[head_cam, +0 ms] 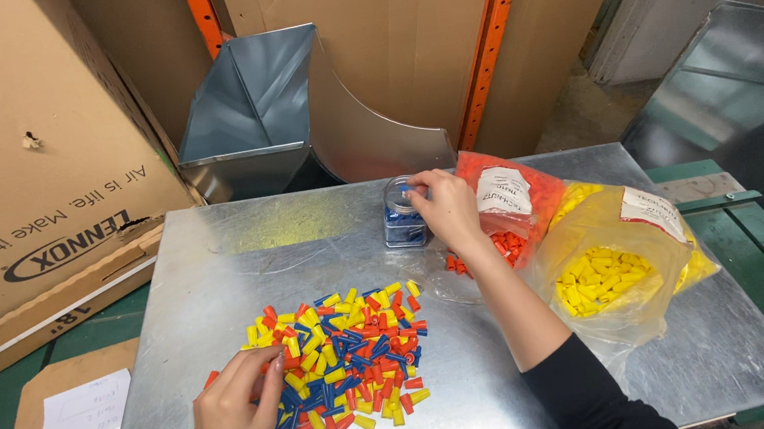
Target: The person sorts a mixed pile of small red, yellow, and blue plastic pieces on a metal table. They pick up individual pieces by hand and place them into separate clear plastic bags or a small jar according to color.
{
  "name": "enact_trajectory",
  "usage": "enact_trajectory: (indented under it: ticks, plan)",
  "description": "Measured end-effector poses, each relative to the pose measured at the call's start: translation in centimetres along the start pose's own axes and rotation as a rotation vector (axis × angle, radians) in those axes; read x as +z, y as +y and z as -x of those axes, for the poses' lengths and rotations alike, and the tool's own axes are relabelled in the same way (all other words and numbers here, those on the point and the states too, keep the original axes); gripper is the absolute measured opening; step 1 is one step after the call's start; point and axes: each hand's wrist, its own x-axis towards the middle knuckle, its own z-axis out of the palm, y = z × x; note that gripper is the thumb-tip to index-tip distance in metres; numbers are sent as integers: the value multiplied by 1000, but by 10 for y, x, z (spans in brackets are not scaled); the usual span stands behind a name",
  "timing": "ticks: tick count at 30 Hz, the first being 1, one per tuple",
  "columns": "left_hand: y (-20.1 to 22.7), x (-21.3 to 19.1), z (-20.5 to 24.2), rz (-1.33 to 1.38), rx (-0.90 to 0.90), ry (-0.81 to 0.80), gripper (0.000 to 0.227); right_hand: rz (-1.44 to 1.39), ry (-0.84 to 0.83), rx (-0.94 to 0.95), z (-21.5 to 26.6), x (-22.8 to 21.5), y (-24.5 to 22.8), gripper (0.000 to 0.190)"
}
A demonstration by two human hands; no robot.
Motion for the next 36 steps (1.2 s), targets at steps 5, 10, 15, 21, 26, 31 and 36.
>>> enact_trajectory:
  ticks: [5, 10, 15, 21, 26, 31, 36]
  plan:
    - [-4, 17, -4, 8, -22, -151, 20, 40, -92, 12, 9, -2, -6, 20]
    - [7, 39, -11, 56, 173, -334, 21, -113, -87, -273, 67, -25, -33, 9]
    - [14, 62, -31, -44, 289, -394, 26, -201, -459, -323, 142, -19, -37, 10]
    - [17, 81, -41, -172, 393, -436, 21, -148, -563, -259, 170, 1, -26, 21]
    - [17, 82, -42, -176, 395, -430, 17, -155, -552, -286, 174, 7, -27, 17]
    - [21, 75, -44, -89, 359, -391, 9, -272, -485, -207, 176, 2, -28, 20]
    - [45, 45, -74, 21, 325, -373, 12, -434, -378, -107, 181, -6, -23, 26]
